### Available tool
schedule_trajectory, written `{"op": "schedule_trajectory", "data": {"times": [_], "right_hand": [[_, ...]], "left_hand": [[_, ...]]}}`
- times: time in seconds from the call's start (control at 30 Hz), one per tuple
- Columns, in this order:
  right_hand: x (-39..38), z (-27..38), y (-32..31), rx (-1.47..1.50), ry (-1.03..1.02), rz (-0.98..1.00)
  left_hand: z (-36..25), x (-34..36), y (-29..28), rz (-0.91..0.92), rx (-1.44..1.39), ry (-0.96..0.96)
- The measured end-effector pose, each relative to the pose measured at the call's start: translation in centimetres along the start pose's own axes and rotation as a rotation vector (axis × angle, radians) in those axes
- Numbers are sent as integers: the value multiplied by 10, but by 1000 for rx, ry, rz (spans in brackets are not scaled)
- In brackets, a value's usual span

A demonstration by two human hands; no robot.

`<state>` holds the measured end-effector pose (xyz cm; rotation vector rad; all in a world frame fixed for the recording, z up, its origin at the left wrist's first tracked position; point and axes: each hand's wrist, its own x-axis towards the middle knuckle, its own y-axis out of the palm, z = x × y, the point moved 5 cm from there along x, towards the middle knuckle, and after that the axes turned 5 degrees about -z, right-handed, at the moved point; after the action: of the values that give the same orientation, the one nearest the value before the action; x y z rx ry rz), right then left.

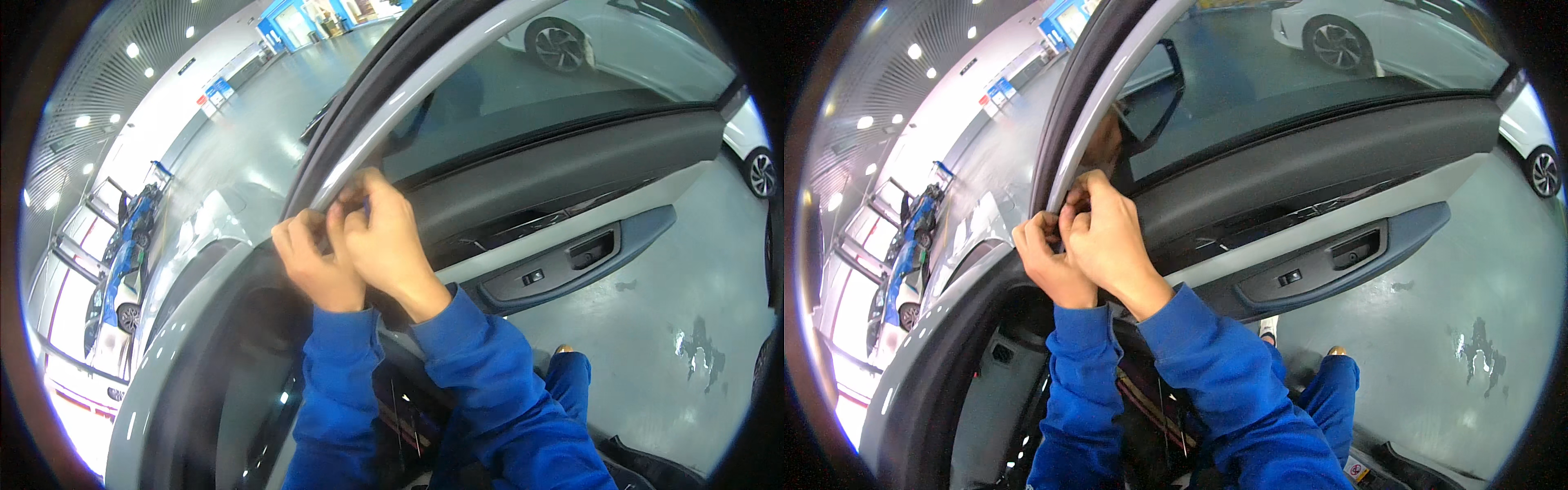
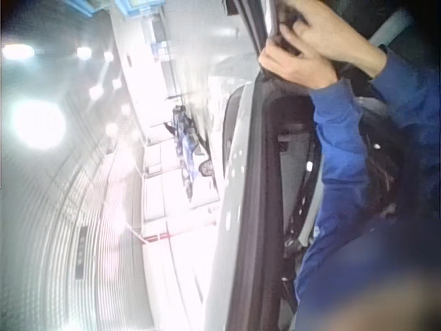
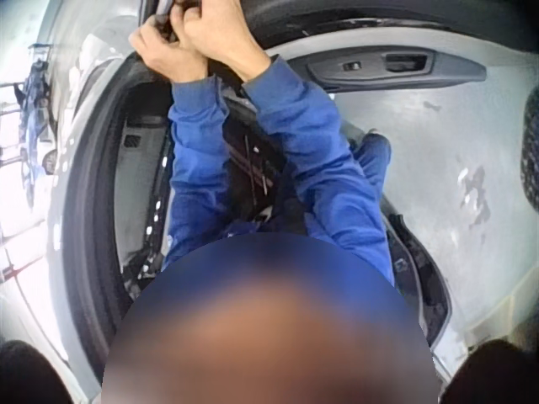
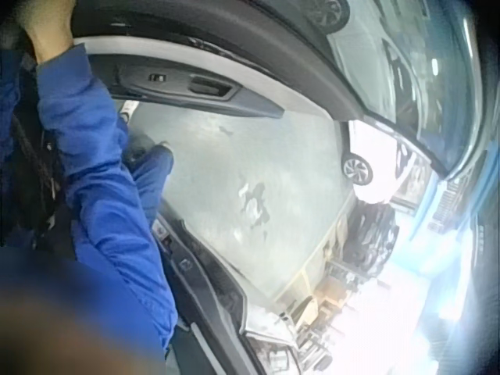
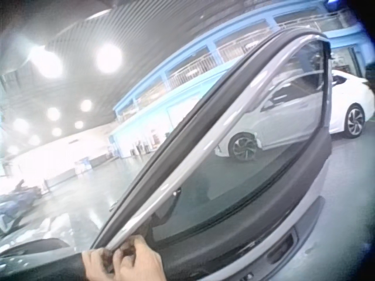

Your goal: The person removes the interior door panel of a car. They use a pry tool and a screwdriver to release clips and trim pieces around the door handle, window controls, and door edge, then pull the panel away from the door frame.

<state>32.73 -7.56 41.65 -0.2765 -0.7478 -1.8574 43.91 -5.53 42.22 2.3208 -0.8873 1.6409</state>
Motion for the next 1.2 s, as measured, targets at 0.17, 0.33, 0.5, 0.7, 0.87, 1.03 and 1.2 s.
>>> {"op": "schedule_trajectory", "data": {"times": [0.17, 0.33, 0.5, 0.7, 0.87, 1.03, 1.2], "right_hand": [[-15, 12, 2, -205, -208, 24], [-6, 5, 4, -95, -131, 60], [0, 2, 5, -28, -44, 80], [1, -3, 5, -48, -53, 59], [2, -6, 5, -66, -26, 82], [2, -7, 6, -42, 52, 122], [3, -4, 5, 43, -19, 71]], "left_hand": [[2, 1, -1, 9, -25, 7], [-1, -1, -1, -29, -30, 76], [-1, 0, 0, -30, 12, 69], [0, 0, 0, -45, -6, 86], [-1, 0, 1, -30, -5, 55], [-4, 2, 0, -40, -7, 61], [3, -1, 0, -45, -22, 58]]}}
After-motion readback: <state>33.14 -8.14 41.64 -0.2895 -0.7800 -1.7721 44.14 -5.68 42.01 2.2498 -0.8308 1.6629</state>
